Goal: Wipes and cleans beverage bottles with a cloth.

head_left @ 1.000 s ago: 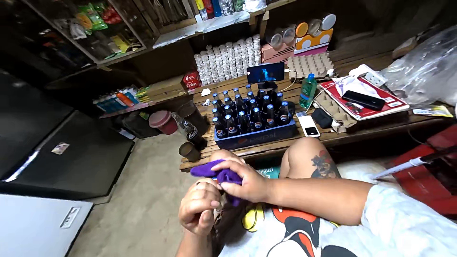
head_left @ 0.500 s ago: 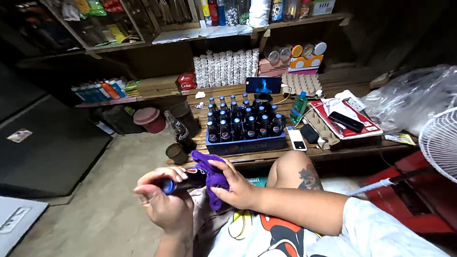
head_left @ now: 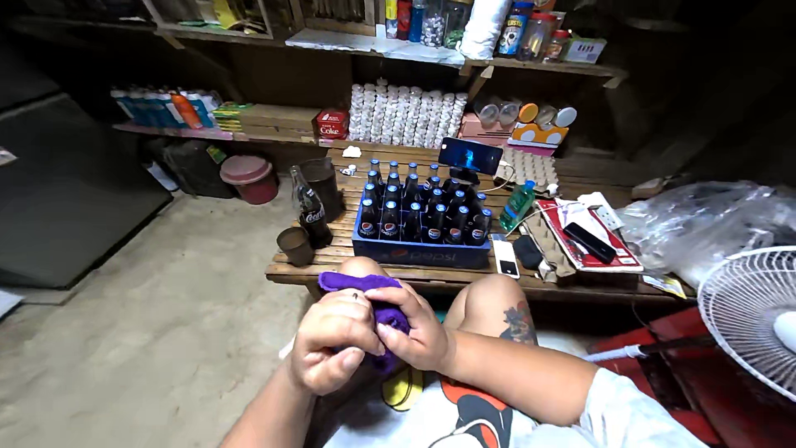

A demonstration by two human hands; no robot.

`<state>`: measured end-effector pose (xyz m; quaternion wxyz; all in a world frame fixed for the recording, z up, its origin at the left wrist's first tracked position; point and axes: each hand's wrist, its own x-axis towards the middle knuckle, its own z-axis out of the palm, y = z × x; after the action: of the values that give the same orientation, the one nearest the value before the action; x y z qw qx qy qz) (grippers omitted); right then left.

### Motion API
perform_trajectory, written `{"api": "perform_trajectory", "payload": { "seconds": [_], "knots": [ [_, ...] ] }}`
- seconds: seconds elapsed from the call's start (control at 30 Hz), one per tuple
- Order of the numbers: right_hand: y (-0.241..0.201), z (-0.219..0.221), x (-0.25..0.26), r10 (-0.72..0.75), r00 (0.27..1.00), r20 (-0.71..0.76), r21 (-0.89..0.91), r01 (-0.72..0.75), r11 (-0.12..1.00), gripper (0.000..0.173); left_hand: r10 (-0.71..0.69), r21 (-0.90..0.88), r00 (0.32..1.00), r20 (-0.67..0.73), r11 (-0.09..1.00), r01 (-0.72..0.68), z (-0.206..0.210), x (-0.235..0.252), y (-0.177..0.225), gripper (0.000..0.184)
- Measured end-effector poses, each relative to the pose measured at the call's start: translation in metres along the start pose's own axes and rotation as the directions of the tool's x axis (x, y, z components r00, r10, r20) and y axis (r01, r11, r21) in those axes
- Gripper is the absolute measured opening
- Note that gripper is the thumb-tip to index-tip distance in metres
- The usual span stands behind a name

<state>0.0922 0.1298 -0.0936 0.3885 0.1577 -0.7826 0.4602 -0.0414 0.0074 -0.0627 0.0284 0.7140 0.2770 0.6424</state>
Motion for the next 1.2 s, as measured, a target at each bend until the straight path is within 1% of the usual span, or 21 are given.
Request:
{"api": "perform_trajectory", "payload": {
  "seconds": [0.17,0.27,0.43,0.53,0.6,0.67,0.73,0.77,0.8,0.83,0.87,0.9,0.97,1.0,1.03,1.07,1.1,1.2],
  "knots": [
    [0.005,0.0,0.0,0.012,1.0,0.026,0.0,-0.012,1.0,0.037,0.001,-0.022,1.0,-0.002,1.0,-0.001,0.0,-0.007,0.001,0.04],
    [0.008,0.0,-0.002,0.067,0.997,0.028,0.006,-0.067,0.998,0.041,0.01,-0.038,1.0,-0.003,0.999,-0.01,0.0,-0.01,0.002,0.041],
    [0.017,-0.002,-0.003,0.14,0.989,0.047,0.031,-0.142,0.989,0.038,0.025,-0.031,1.0,-0.007,0.999,-0.025,0.004,-0.013,0.003,0.04],
    [0.022,-0.003,-0.005,0.228,0.972,0.049,0.026,-0.23,0.973,0.037,0.033,-0.026,0.999,0.001,0.999,-0.033,0.005,-0.014,0.004,0.039],
    [0.025,-0.004,-0.005,0.306,0.95,0.06,0.039,-0.308,0.95,0.037,0.048,-0.012,0.999,-0.018,0.999,-0.048,0.005,-0.015,0.003,0.036],
    [0.028,-0.004,-0.004,0.386,0.92,0.07,0.057,-0.39,0.919,0.038,0.069,0.036,0.995,-0.072,0.997,-0.066,0.006,-0.016,0.001,0.03],
    [0.03,-0.003,-0.004,0.467,0.882,0.062,0.052,-0.47,0.881,0.04,0.05,0.161,0.986,-0.16,0.987,-0.024,0.008,-0.018,0.0,0.027],
    [0.032,-0.002,-0.004,0.508,0.86,0.048,0.042,-0.51,0.859,0.042,0.015,0.23,0.974,-0.226,0.972,0.039,0.009,-0.018,0.0,0.027],
    [0.033,-0.002,-0.004,0.545,0.838,0.027,0.035,-0.546,0.837,0.045,-0.033,0.258,0.951,-0.308,0.959,0.117,0.011,-0.016,0.001,0.027],
    [0.035,-0.001,-0.006,0.575,0.818,-0.003,0.027,-0.575,0.818,0.048,-0.082,0.231,0.914,-0.398,0.955,0.187,0.012,-0.013,0.004,0.026],
    [0.038,0.0,-0.007,0.596,0.802,-0.033,0.023,-0.596,0.803,0.052,-0.124,0.163,0.867,-0.483,0.96,0.228,0.013,-0.009,0.007,0.023],
    [0.039,0.001,-0.009,0.613,0.788,-0.054,0.023,-0.613,0.79,0.054,-0.157,0.09,0.817,-0.555,0.965,0.246,0.013,-0.005,0.011,0.021],
    [0.04,0.002,-0.009,0.642,0.764,-0.073,0.018,-0.642,0.766,0.053,-0.181,-0.006,0.722,-0.667,0.971,0.238,0.013,-0.001,0.014,0.028],
    [0.04,0.003,-0.008,0.654,0.754,-0.067,0.013,-0.655,0.756,0.052,-0.17,-0.02,0.688,-0.705,0.975,0.221,0.015,-0.001,0.014,0.03],
    [0.039,0.002,-0.007,0.661,0.748,-0.057,0.011,-0.662,0.75,0.051,-0.147,-0.019,0.673,-0.725,0.981,0.194,0.017,-0.001,0.014,0.029],
    [0.039,0.002,-0.007,0.663,0.747,-0.048,0.015,-0.663,0.749,0.05,-0.122,-0.016,0.681,-0.722,0.987,0.16,0.02,-0.003,0.014,0.027],
    [0.039,0.002,-0.007,0.658,0.751,-0.045,0.026,-0.658,0.753,0.049,-0.103,-0.019,0.707,-0.7,0.992,0.125,0.022,-0.004,0.016,0.026],
    [0.038,0.0,-0.006,0.667,0.743,-0.052,0.092,-0.662,0.744,0.048,-0.073,-0.055,0.836,-0.543,0.997,0.052,0.025,-0.008,0.022,0.025]
  ]
}}
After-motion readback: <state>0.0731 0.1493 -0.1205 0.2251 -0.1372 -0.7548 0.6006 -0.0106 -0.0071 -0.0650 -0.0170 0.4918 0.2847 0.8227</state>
